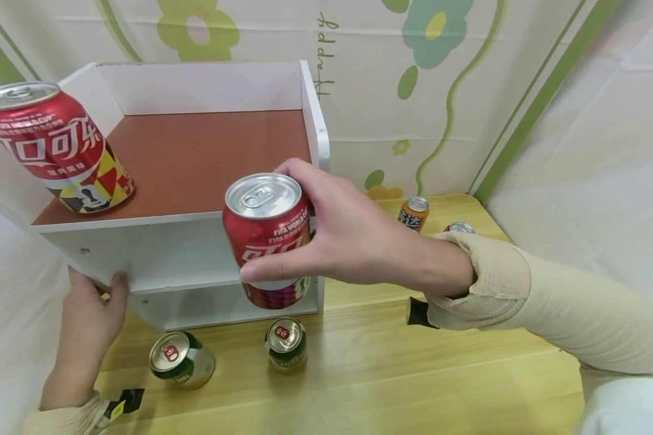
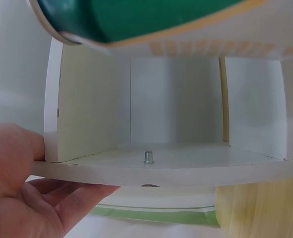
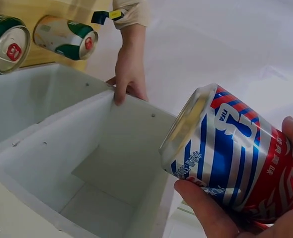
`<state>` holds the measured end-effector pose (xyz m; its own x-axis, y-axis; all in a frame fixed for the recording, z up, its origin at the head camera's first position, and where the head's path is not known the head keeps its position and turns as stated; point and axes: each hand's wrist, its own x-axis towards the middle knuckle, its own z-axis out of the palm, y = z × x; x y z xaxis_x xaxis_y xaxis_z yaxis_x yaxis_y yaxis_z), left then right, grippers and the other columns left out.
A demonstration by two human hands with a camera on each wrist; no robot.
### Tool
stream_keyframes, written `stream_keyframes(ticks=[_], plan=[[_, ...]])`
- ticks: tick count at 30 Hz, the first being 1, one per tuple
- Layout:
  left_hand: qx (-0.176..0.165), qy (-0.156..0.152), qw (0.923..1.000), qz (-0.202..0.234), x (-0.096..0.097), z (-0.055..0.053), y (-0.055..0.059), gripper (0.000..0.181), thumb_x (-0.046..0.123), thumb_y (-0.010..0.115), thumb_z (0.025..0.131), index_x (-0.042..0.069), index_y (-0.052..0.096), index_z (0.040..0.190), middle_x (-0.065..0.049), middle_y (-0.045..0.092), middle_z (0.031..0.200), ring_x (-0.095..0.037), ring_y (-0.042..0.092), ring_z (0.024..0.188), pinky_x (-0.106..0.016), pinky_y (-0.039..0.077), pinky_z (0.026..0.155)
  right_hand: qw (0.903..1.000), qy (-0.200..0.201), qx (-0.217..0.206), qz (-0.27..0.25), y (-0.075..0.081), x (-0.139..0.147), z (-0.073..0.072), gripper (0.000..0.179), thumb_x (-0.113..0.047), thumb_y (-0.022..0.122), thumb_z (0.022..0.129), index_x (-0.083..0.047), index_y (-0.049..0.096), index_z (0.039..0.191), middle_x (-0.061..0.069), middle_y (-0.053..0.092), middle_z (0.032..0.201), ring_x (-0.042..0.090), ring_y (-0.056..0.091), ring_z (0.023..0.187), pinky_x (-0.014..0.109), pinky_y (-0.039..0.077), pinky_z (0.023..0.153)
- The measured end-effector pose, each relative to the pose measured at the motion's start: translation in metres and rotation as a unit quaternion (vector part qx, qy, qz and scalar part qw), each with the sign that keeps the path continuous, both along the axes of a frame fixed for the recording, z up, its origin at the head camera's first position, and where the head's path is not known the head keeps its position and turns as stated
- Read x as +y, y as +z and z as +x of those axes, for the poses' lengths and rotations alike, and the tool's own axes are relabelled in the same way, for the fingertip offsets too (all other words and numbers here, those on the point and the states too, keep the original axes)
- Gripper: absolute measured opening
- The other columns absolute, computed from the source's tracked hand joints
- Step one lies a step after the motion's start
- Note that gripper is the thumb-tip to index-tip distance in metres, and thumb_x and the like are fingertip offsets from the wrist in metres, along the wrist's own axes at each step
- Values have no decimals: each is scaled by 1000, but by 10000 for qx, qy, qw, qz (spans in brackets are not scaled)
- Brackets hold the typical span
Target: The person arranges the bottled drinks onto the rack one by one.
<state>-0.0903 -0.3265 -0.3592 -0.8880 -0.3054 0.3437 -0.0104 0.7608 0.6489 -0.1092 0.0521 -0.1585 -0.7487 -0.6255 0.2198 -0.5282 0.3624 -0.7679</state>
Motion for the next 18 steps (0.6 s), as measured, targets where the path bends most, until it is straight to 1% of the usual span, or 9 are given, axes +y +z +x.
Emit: stream_keyframes(ticks=[2, 7, 11, 14, 18], plan=[[-28, 12, 10000, -2, 1, 0, 0, 52, 14, 46, 103, -2, 21, 147, -42, 54, 120, -58, 58, 104, -4, 32, 56, 10000, -19, -20, 14, 5, -2, 0, 64, -28, 94, 72, -14, 53, 120, -10, 68, 110, 3, 65, 99, 26, 53, 91], [-37, 1, 10000, -31, 1, 1, 2, 53, 13, 45, 103, -2, 20, 147, -43, 53, 121, -59, 57, 104, -4, 32, 55, 9996, 70, -260, -33, 17, -7, 0, 61, -26, 92, 76, -13, 52, 120, -8, 68, 110, 6, 66, 98, 27, 53, 89], [-11, -12, 10000, -31, 1, 0, 2, 53, 13, 45, 103, -2, 20, 147, -42, 53, 120, -58, 58, 103, -4, 32, 55, 9998, 75, -163, 18, 25, -12, -2, 61, -29, 90, 77, -14, 51, 122, -8, 67, 113, 6, 66, 99, 26, 54, 88], [-16, -35, 10000, -15, 0, 0, 1, 52, 13, 45, 103, -2, 20, 146, -42, 54, 120, -58, 58, 103, -4, 32, 56, 9999, 135, -95, 12, 30, -17, -7, 63, -36, 90, 77, -14, 51, 122, -9, 66, 115, 6, 65, 101, 26, 53, 90], [15, -56, 10000, 28, 0, 0, 0, 52, 13, 46, 103, -2, 21, 146, -41, 54, 121, -57, 58, 103, -3, 32, 57, 9998, 198, -22, 17, 31, -27, -17, 72, -50, 88, 74, -18, 50, 126, -11, 64, 117, 5, 64, 104, 27, 52, 91]])
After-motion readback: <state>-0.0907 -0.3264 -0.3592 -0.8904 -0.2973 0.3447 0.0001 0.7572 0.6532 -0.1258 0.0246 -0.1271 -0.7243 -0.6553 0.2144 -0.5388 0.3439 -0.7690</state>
